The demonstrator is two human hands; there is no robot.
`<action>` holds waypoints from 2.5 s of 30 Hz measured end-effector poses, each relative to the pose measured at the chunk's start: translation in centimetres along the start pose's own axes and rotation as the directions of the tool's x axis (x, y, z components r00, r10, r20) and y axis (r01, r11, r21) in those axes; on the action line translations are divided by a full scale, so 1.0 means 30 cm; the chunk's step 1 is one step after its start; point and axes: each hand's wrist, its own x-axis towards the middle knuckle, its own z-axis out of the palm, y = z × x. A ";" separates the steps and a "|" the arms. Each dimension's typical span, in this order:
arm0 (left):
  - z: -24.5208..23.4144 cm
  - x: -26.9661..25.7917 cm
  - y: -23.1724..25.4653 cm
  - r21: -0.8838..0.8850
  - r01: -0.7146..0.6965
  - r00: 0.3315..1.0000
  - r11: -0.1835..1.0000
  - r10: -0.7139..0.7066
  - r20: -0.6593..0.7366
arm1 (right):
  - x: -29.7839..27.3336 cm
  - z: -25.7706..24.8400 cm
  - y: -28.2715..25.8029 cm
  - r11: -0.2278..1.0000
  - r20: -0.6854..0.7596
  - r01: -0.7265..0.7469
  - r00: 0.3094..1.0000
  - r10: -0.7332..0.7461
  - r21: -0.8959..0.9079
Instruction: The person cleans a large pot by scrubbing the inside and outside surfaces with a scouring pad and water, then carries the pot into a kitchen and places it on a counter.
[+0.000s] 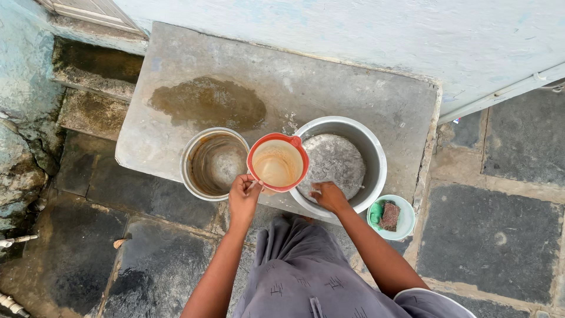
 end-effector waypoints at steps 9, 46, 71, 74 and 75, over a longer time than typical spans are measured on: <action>0.279 0.494 -0.454 -0.305 -0.128 0.987 0.944 0.093 -0.128 | -0.163 0.209 -0.008 0.956 -0.091 -0.063 0.995 0.038 -0.288; 0.470 0.177 -0.134 0.144 -0.205 0.892 0.968 0.124 0.435 | 0.271 0.159 0.581 0.924 -0.373 -0.140 0.928 -0.003 -0.356; 0.529 0.269 -0.190 0.175 -0.177 0.918 0.969 0.099 0.383 | -0.219 0.140 -0.012 0.861 0.146 -0.037 0.988 -0.043 0.507; 0.525 0.270 -0.172 0.029 -0.165 0.904 0.986 0.139 0.405 | -0.160 -0.108 0.309 0.879 0.566 0.232 0.823 0.050 -0.416; 0.523 0.269 -0.162 0.036 -0.167 0.900 0.985 0.137 0.413 | -0.080 -0.204 0.419 0.721 0.568 0.307 0.810 0.144 -0.621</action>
